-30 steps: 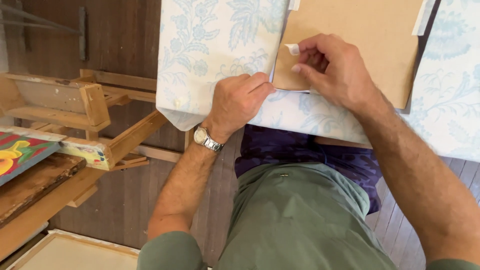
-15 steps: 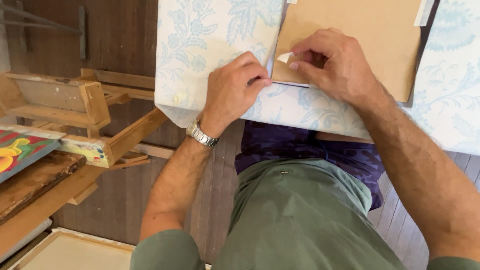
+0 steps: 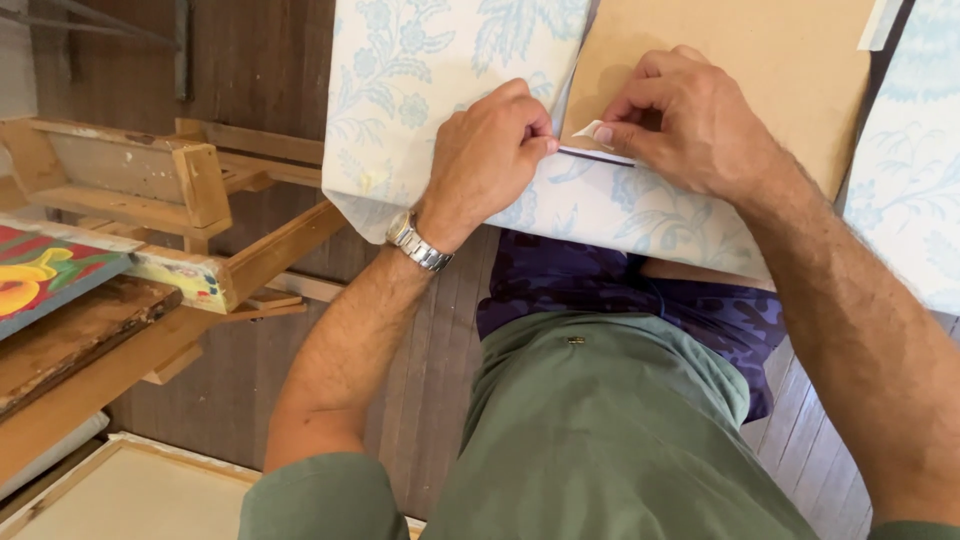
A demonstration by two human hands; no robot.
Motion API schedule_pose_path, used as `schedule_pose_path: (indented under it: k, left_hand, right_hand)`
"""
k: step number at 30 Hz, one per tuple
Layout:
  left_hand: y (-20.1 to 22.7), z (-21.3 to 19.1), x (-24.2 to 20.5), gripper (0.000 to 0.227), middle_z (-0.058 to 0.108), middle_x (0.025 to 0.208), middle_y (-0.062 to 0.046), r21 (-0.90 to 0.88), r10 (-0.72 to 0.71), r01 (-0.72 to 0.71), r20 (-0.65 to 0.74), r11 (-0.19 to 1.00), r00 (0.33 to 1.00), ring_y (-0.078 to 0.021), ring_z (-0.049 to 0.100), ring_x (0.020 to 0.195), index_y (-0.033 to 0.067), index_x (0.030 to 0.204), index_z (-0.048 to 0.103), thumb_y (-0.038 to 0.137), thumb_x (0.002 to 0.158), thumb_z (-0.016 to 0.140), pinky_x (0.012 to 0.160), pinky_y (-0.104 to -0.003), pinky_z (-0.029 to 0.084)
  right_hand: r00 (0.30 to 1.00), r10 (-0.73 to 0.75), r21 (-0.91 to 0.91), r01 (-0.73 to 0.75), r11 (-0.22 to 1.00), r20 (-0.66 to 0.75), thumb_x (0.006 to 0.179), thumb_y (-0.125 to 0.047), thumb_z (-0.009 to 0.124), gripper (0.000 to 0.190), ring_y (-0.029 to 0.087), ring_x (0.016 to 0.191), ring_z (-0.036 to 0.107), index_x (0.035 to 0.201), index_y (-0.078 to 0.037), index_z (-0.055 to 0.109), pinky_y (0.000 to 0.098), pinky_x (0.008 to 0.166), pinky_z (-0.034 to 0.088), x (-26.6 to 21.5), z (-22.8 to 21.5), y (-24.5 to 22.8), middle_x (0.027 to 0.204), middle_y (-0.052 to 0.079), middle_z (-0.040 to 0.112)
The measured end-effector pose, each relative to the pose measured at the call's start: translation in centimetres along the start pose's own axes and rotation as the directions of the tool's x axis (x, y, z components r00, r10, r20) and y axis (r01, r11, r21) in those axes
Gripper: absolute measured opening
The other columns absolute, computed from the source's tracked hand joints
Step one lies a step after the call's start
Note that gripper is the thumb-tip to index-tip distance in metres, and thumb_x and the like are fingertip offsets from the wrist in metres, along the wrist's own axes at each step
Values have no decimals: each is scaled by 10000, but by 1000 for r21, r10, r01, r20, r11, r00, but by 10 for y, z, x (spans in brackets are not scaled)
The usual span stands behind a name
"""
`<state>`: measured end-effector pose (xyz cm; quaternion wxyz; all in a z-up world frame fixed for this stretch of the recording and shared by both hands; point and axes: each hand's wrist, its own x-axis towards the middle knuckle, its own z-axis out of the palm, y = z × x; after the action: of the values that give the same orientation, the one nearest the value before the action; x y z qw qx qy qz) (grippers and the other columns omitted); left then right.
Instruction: Securing a piece of paper to a cardboard backing board by applying small strips of masking tape around the edges.
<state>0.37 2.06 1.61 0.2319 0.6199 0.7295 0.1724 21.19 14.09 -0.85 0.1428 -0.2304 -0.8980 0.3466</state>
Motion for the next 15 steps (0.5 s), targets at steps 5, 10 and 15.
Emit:
schedule_pose_path:
  k: [5, 10, 15]
  left_hand:
    - [6, 1, 2, 226, 553, 840, 31, 58, -39, 38, 24, 998, 999, -243, 561, 618, 135, 749, 591, 196, 955, 658, 541, -432, 423]
    - [9, -5, 6, 213, 638, 853, 60, 48, -91, 88, 61, 995, 994, -240, 624, 667, 198, 672, 654, 190, 885, 667, 571, -430, 467]
    - [10, -11, 10, 163, 726, 775, 73, 32, -117, 114, 104, 993, 988, -208, 655, 686, 210, 662, 694, 115, 765, 611, 587, -413, 499]
  right_hand:
    - [991, -86, -1, 87, 996, 103, 1038, -239, 728, 156, 246, 842, 571, 982, -95, 757, 401, 961, 427, 7, -4, 0, 909, 64, 615]
    - [964, -38, -68, 58, 996, 265, 1028, -266, 683, 296, 230, 821, 613, 816, -64, 727, 419, 918, 425, 21, -7, -7, 817, 59, 687]
    - [911, 170, -236, -83, 968, 375, 1033, -394, 636, 474, 289, 763, 590, 733, -30, 675, 435, 799, 451, 36, -12, -25, 838, 98, 654]
